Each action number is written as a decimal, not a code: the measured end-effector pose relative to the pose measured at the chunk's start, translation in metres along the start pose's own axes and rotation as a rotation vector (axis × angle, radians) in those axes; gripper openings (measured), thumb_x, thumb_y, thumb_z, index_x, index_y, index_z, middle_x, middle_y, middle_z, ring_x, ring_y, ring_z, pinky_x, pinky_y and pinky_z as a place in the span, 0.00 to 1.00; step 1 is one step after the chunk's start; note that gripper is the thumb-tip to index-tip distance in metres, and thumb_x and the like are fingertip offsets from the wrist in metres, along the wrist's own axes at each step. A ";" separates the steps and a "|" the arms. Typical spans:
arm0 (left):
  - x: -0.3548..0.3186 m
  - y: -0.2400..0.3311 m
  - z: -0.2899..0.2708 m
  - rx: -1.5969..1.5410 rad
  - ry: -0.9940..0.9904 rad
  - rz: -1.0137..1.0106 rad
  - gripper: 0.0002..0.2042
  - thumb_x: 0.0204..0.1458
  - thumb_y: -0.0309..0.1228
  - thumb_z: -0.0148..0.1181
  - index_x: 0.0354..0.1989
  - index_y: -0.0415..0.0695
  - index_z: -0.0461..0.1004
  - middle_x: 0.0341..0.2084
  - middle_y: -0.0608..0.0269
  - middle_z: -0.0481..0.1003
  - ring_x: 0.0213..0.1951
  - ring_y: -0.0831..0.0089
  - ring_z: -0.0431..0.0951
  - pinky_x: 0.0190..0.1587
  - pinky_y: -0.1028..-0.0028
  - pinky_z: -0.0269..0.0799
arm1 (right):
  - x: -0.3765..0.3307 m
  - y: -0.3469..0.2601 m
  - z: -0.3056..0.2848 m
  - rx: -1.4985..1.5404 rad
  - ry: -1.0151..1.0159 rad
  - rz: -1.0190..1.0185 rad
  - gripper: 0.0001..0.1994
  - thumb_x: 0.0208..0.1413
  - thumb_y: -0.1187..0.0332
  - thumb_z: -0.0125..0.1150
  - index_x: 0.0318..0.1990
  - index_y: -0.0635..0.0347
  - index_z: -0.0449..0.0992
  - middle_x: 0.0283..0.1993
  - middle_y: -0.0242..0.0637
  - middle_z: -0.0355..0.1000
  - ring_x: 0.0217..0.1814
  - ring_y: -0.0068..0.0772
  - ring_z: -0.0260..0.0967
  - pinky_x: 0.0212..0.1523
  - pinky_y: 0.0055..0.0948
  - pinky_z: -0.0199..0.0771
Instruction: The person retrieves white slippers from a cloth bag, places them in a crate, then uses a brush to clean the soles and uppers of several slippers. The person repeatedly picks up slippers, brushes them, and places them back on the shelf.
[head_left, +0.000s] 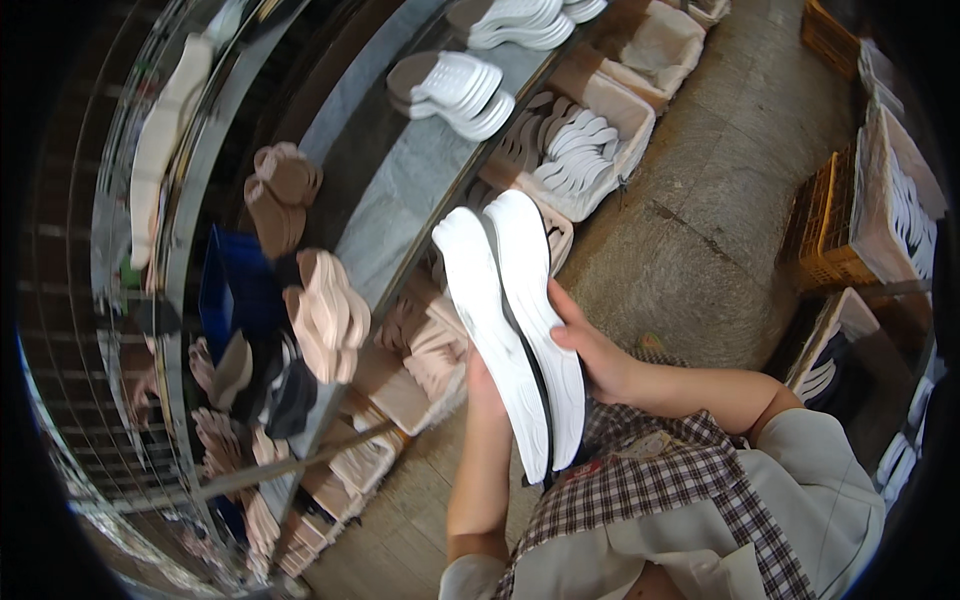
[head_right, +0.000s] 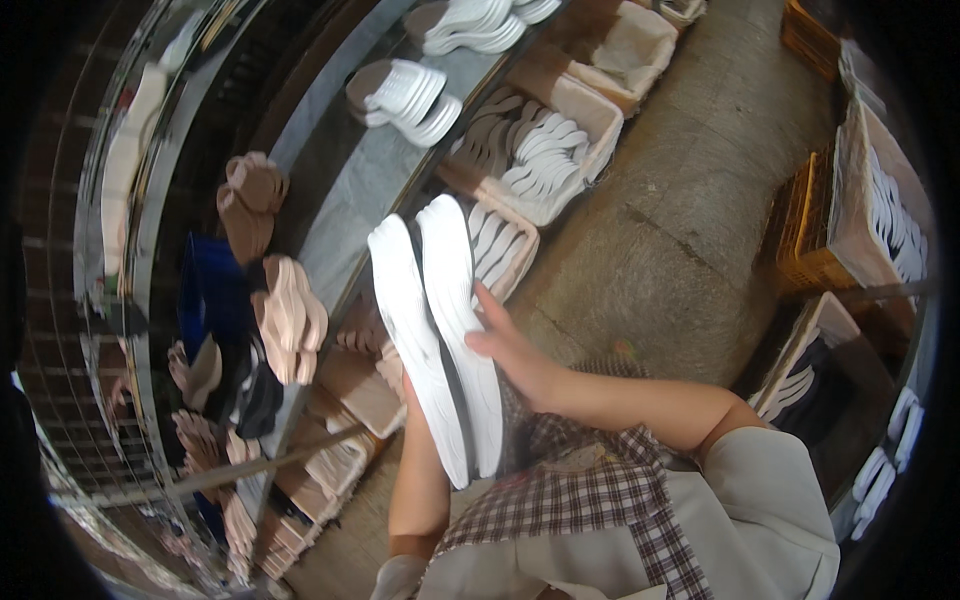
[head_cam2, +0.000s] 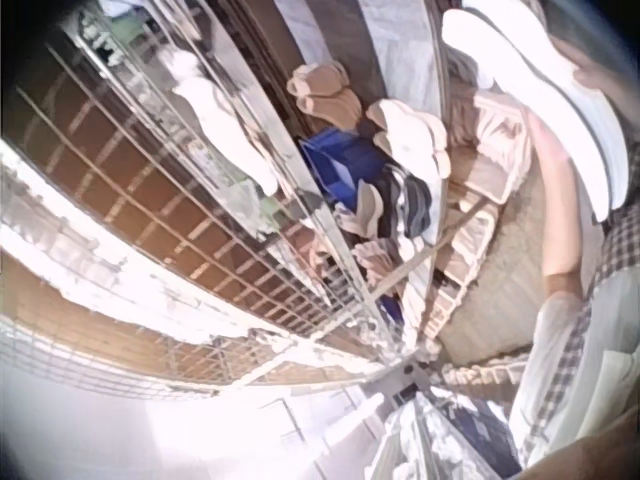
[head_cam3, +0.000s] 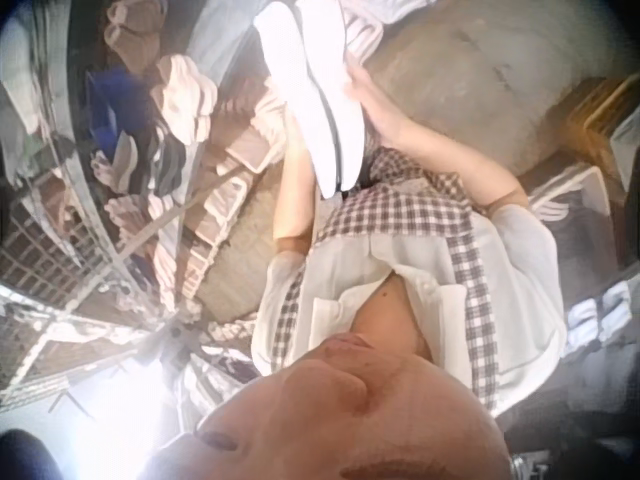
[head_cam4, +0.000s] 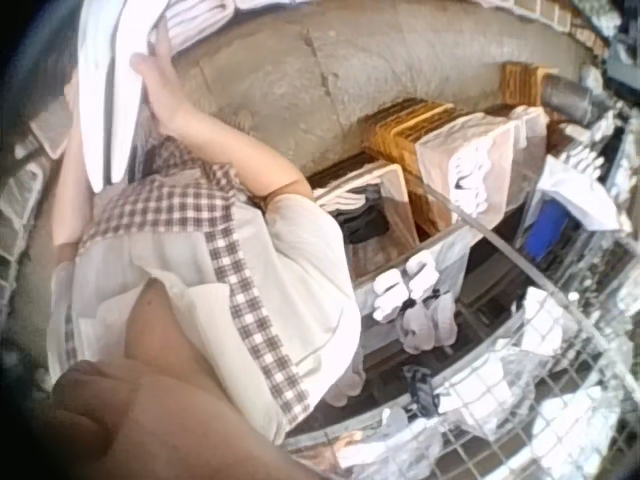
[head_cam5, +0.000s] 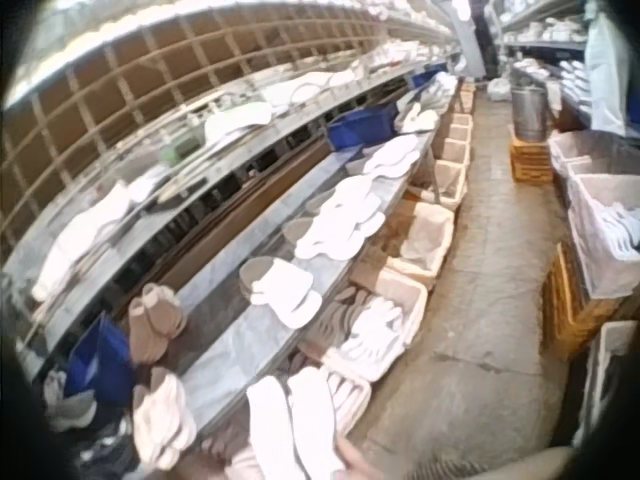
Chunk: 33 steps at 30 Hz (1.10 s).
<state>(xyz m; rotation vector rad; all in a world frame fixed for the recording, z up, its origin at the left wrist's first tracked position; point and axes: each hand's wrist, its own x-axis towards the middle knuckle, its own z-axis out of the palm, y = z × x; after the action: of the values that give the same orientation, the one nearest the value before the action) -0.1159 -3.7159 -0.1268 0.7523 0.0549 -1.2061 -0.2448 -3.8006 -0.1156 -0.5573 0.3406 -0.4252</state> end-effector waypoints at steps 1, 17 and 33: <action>-0.008 0.000 -0.004 0.065 0.021 0.017 0.20 0.58 0.30 0.45 0.57 0.35 0.60 0.48 0.47 0.71 0.46 0.58 0.76 0.47 0.63 0.75 | 0.000 0.003 0.005 0.029 0.037 0.056 0.43 0.53 0.57 0.51 0.70 0.55 0.31 0.70 0.47 0.41 0.71 0.44 0.41 0.68 0.39 0.41; -0.206 0.036 -0.208 -0.139 0.053 0.147 0.15 0.59 0.25 0.39 0.50 0.29 0.68 0.40 0.47 0.75 0.39 0.62 0.78 0.43 0.68 0.76 | -0.010 0.184 0.139 -0.125 0.074 1.069 0.43 0.51 0.31 0.28 0.66 0.53 0.53 0.70 0.47 0.47 0.71 0.57 0.40 0.61 0.71 0.32; -0.499 0.119 -0.389 -0.380 0.380 0.808 0.23 0.57 0.35 0.42 0.57 0.31 0.59 0.50 0.46 0.70 0.49 0.56 0.74 0.51 0.60 0.72 | -0.088 0.492 0.325 -0.412 -0.745 0.981 0.36 0.54 0.54 0.47 0.65 0.63 0.43 0.65 0.49 0.49 0.66 0.42 0.51 0.64 0.38 0.53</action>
<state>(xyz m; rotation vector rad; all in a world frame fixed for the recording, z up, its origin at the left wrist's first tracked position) -0.0729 -3.0747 -0.1538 0.5661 0.2599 -0.2603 -0.0396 -3.2410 -0.1201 -0.8247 -0.0525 0.8116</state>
